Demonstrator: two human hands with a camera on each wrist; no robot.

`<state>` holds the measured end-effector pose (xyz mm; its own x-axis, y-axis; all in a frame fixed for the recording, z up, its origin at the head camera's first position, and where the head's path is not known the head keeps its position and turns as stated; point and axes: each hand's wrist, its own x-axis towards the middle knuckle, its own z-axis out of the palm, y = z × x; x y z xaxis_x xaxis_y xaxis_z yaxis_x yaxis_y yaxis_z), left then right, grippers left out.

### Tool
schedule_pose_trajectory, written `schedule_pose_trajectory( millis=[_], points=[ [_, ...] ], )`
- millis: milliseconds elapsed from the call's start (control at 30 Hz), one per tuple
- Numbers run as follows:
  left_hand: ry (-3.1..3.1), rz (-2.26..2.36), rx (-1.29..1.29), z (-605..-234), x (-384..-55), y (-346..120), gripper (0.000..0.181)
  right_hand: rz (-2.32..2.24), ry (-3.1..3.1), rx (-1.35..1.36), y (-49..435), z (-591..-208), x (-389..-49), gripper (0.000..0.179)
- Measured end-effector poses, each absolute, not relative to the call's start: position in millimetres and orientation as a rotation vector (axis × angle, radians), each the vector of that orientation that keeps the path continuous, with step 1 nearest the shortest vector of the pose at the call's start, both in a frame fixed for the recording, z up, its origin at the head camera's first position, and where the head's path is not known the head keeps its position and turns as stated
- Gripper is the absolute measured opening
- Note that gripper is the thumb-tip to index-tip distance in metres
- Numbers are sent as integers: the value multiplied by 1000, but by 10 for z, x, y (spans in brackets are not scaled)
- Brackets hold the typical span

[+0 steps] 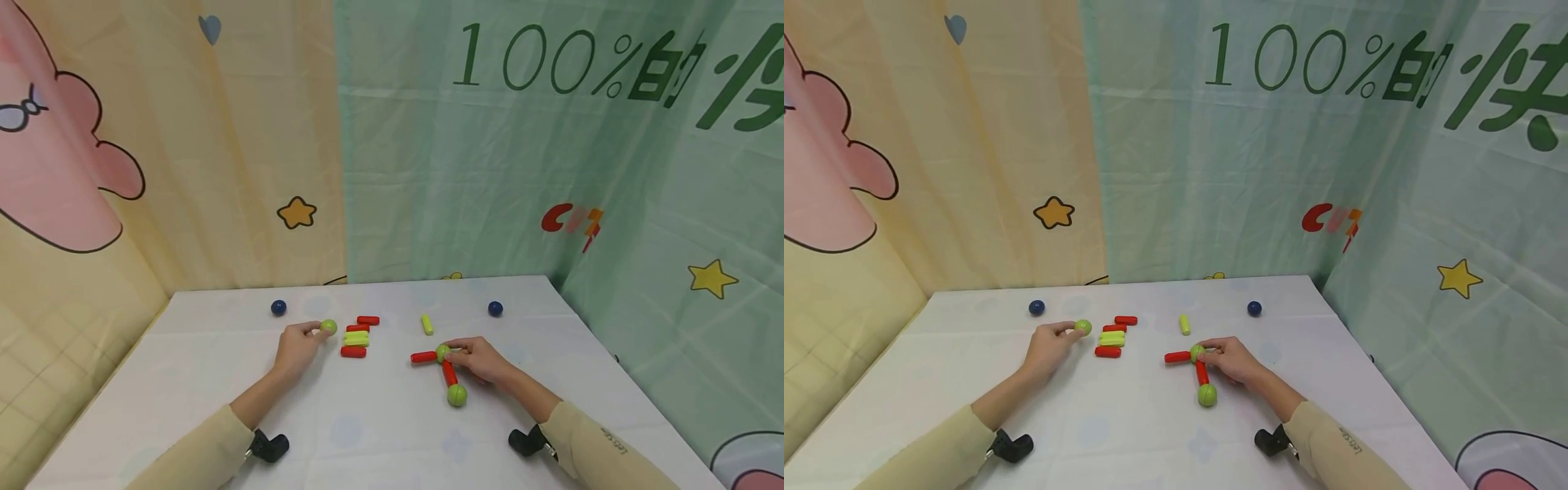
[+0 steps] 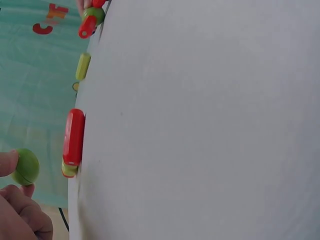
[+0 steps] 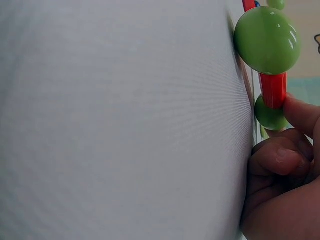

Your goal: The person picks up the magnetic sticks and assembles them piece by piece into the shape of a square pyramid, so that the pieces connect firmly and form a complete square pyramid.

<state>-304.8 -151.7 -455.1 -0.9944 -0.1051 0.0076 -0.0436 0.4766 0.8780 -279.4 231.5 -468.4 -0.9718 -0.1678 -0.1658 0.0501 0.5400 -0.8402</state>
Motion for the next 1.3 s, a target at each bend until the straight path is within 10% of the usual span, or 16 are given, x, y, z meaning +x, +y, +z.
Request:
schedule_pose_trajectory(
  millis=[1300],
  points=[
    [-2956, -1323, -354, -4548, -2651, -317, 37, -1385, 2542, -98, 2311, -4670, -2802, 40]
  ],
)
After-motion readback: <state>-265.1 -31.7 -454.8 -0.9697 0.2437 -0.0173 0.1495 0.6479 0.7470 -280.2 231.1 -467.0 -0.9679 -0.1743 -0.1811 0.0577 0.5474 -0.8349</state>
